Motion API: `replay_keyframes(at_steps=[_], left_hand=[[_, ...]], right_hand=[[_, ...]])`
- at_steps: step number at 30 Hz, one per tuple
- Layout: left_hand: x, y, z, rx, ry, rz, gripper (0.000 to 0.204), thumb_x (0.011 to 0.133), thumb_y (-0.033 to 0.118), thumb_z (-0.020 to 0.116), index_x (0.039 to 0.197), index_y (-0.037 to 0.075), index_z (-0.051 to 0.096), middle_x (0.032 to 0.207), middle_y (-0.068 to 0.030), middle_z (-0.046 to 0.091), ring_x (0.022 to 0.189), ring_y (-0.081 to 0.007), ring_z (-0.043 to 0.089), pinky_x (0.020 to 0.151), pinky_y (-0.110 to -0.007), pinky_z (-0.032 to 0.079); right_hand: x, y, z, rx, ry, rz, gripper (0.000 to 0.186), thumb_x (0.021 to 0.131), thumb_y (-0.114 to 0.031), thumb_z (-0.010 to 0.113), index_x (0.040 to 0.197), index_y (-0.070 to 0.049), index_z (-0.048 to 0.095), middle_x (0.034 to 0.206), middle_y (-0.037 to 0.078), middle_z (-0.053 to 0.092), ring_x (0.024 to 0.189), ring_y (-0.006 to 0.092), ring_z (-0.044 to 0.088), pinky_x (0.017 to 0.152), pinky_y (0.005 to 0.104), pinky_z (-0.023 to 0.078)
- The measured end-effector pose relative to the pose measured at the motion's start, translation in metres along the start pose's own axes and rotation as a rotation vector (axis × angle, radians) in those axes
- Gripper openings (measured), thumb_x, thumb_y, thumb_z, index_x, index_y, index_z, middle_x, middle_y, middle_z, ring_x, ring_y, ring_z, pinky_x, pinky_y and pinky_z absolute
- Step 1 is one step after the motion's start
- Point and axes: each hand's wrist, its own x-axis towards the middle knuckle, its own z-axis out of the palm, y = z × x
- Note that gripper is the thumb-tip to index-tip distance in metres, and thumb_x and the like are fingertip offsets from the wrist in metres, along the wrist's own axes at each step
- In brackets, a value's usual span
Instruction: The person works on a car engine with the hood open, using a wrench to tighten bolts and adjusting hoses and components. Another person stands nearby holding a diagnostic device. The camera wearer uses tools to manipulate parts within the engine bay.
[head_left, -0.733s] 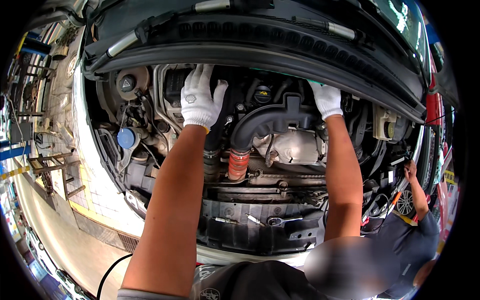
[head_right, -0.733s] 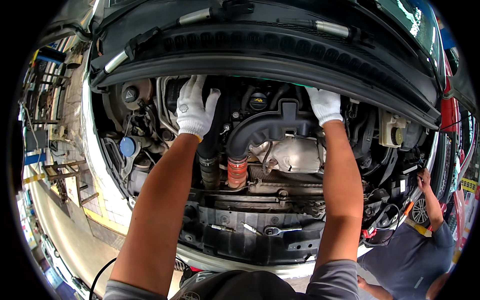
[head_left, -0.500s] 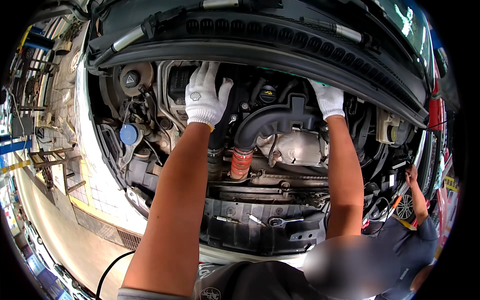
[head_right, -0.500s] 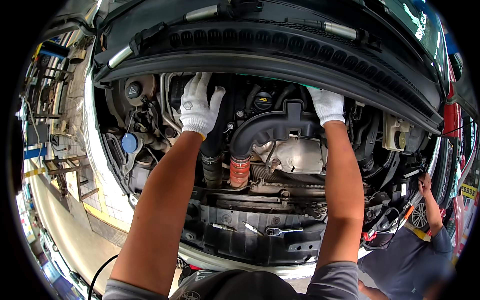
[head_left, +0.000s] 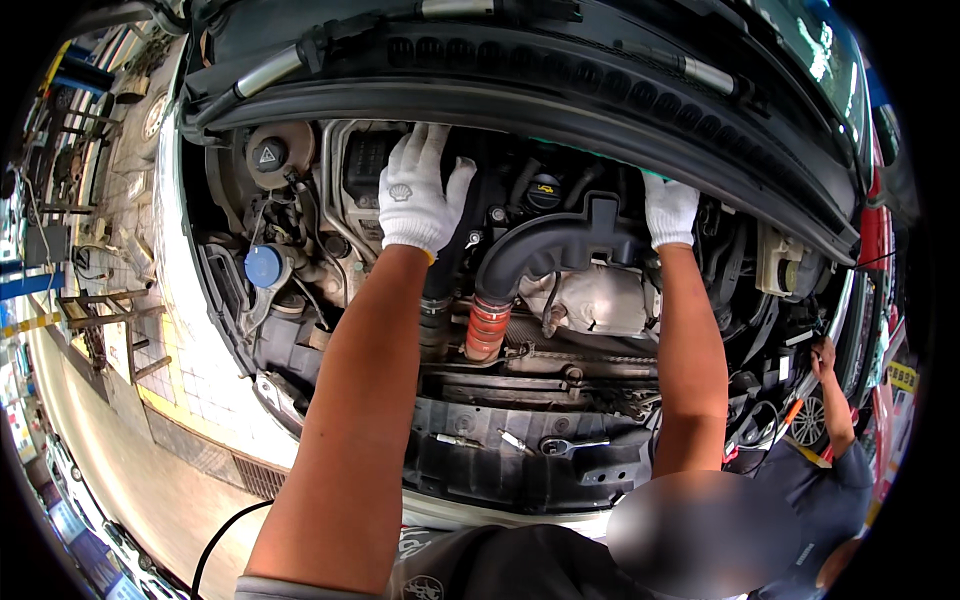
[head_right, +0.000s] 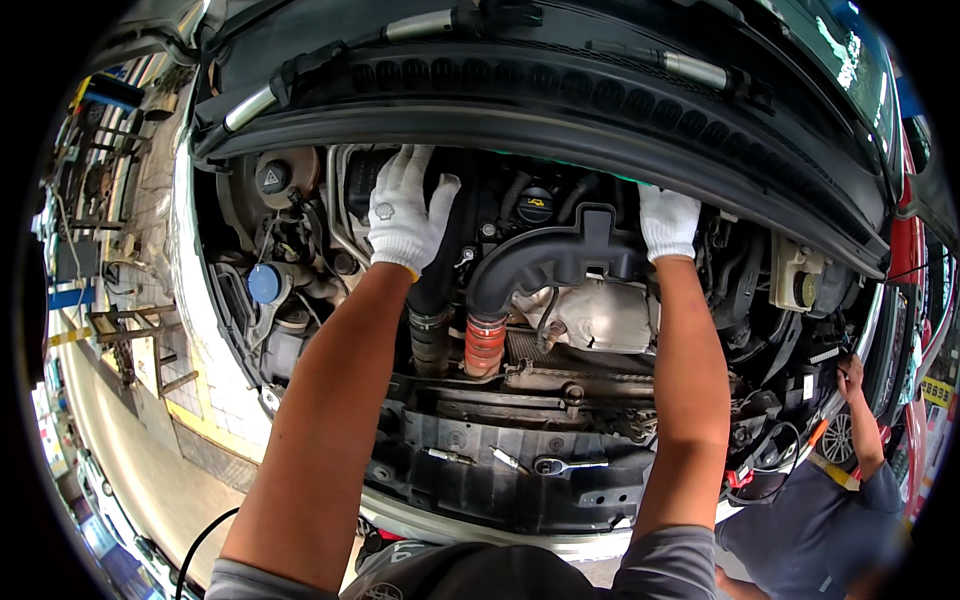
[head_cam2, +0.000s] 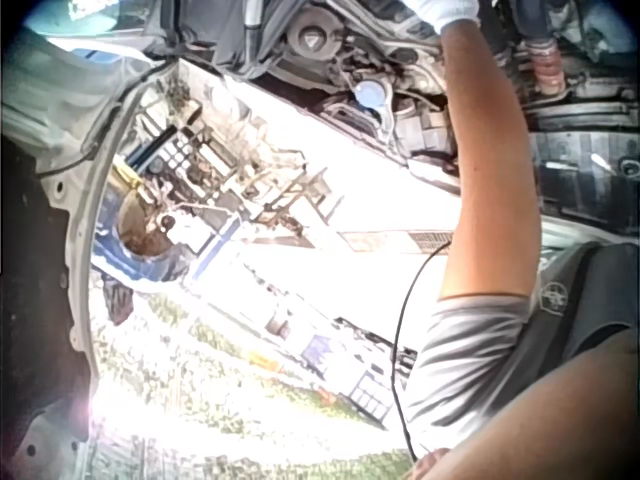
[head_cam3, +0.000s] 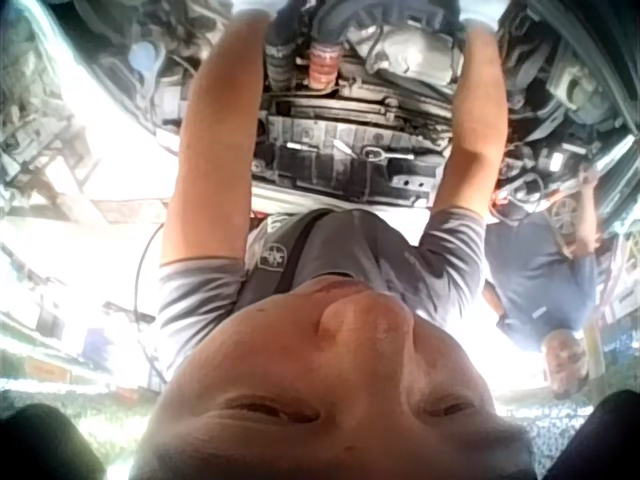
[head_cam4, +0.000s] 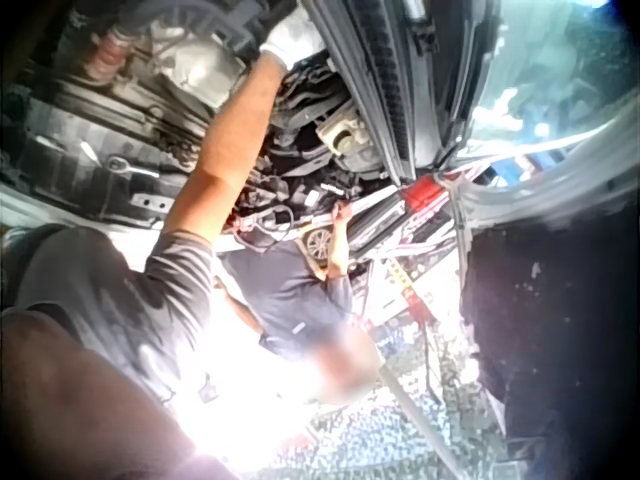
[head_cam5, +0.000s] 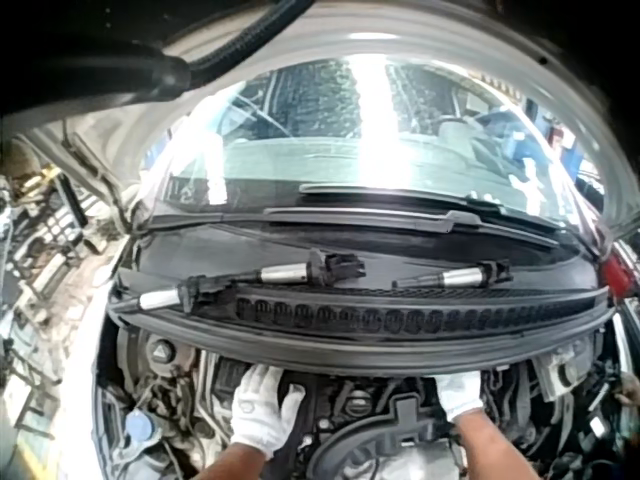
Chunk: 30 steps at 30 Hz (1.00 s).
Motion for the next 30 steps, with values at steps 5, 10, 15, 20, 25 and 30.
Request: replay_keyframes(at_steps=[5,10,15,20,25,30], left_hand=[[-0.002,-0.004,-0.001,0.021,0.009,0.01,0.06,0.097,0.033,0.069,0.148,0.002,0.055,0.148,-0.0263,0.058,0.138,-0.0448,0.052,0.116,-0.053,0.042],[0.0,-0.003,-0.001,0.015,0.001,0.016,0.061,0.098,0.034,0.068,0.147,0.0,0.055,0.147,-0.0268,0.058,0.138,-0.0447,0.052,0.117,-0.053,0.042],[0.002,0.0,0.005,0.021,-0.017,0.047,0.062,0.097,0.036,0.069,0.147,0.001,0.056,0.145,-0.0275,0.058,0.137,-0.0468,0.051,0.116,-0.053,0.042],[0.001,-0.001,0.001,0.035,-0.028,-0.017,0.06,0.099,0.033,0.068,0.148,0.002,0.056,0.149,-0.0272,0.056,0.139,-0.0455,0.05,0.118,-0.052,0.04],[-0.001,-0.002,0.002,0.019,-0.016,0.011,0.059,0.099,0.034,0.067,0.148,0.002,0.056,0.149,-0.0274,0.056,0.139,-0.0459,0.05,0.118,-0.052,0.04],[0.001,0.003,0.002,0.039,-0.047,-0.022,0.06,0.101,0.035,0.065,0.15,0.003,0.055,0.151,-0.0265,0.055,0.14,-0.0448,0.049,0.119,-0.051,0.039]], right_hand=[[0.002,-0.012,0.004,0.078,-0.023,0.01,0.049,0.094,-0.04,0.077,0.123,-0.001,0.073,0.126,0.023,0.073,0.122,0.0435,0.065,0.107,0.0482,0.046],[-0.001,0.007,0.02,-0.033,0.132,-0.093,0.049,0.098,-0.04,0.07,0.126,0.0,0.071,0.13,0.022,0.072,0.124,0.0451,0.062,0.11,0.0486,0.045],[-0.007,0.016,0.014,-0.008,-0.069,-0.111,0.053,0.101,-0.048,0.062,0.123,-0.002,0.072,0.128,0.024,0.071,0.123,0.045,0.061,0.11,0.0513,0.044],[-0.003,-0.015,0.02,0.014,0.095,0.062,0.047,0.096,-0.046,0.067,0.114,-0.003,0.075,0.116,0.024,0.074,0.113,0.0454,0.066,0.102,0.0517,0.049],[-0.005,-0.012,0.02,0.373,-0.036,0.061,0.044,0.095,-0.036,0.071,0.121,0.0,0.072,0.123,0.024,0.073,0.119,0.0439,0.065,0.105,0.0484,0.048],[-0.005,-0.03,0.012,0.085,0.02,0.141,0.049,0.094,-0.042,0.072,0.123,-0.002,0.072,0.126,0.027,0.07,0.12,0.0473,0.063,0.106,0.0508,0.048]])
